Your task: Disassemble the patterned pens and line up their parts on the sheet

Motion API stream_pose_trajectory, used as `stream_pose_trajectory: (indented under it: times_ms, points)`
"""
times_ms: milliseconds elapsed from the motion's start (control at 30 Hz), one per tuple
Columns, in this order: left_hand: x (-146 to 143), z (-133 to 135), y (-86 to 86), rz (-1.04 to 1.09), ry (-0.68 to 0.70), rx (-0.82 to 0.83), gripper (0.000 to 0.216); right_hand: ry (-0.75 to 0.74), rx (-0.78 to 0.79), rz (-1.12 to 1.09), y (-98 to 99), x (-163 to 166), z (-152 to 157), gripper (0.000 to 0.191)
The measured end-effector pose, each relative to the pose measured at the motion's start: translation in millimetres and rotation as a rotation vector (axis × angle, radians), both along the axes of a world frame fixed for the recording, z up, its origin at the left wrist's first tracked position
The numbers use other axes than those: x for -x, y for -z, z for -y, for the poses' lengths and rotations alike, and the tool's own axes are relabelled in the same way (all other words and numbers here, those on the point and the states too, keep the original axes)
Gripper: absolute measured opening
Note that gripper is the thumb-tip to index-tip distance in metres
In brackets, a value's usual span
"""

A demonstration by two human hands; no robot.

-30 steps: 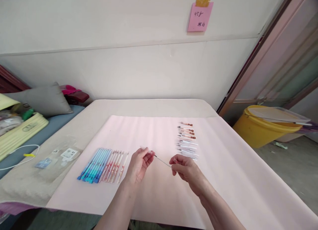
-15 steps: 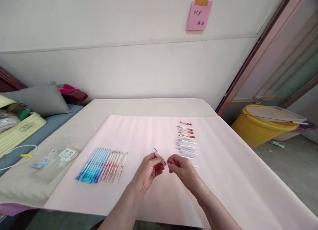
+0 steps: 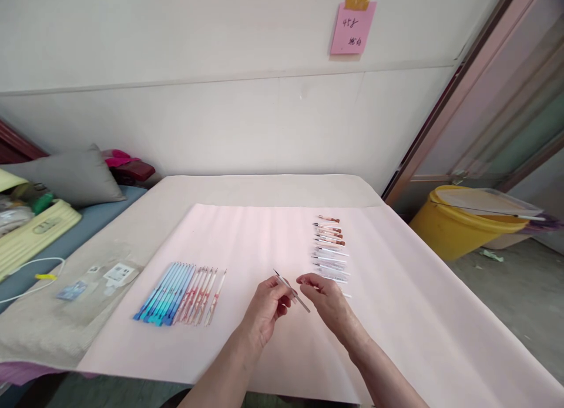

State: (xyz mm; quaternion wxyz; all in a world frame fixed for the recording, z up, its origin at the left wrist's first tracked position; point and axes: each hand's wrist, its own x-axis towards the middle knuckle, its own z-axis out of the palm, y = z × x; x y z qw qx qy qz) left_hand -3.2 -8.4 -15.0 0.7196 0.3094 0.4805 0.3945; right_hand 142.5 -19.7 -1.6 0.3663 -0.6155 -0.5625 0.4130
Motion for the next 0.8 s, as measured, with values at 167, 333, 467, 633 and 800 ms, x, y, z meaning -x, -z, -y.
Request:
stream_pose_trajectory:
  times_ms: [167,333,467,633,800]
  points:
    - [-8.0,6.7,3.3,-0.015,0.054,-0.037,0.006,0.054,-0.02,0.067,8.3,0.9,-3.8,0.032]
    - [-16.4,11.1,8.9,0.021,0.054,0.015,0.009,0.063,-0.038,0.062,12.1,7.0,-1.0,0.026]
    - [-18.7,10.7,17.3,0.05,0.034,0.023,0.01,-0.032,-0.092,0.091,9.5,14.2,5.0,0.022]
    - [-20.3,10.0,19.6,0.106,-0.005,0.019,0.013,-0.179,-0.094,0.098,4.5,18.0,9.1,0.019]
    - [-20.8,10.5,10.6,0.223,0.029,0.012,0.014,-0.247,-0.082,0.235,-0.2,12.3,7.5,0.025]
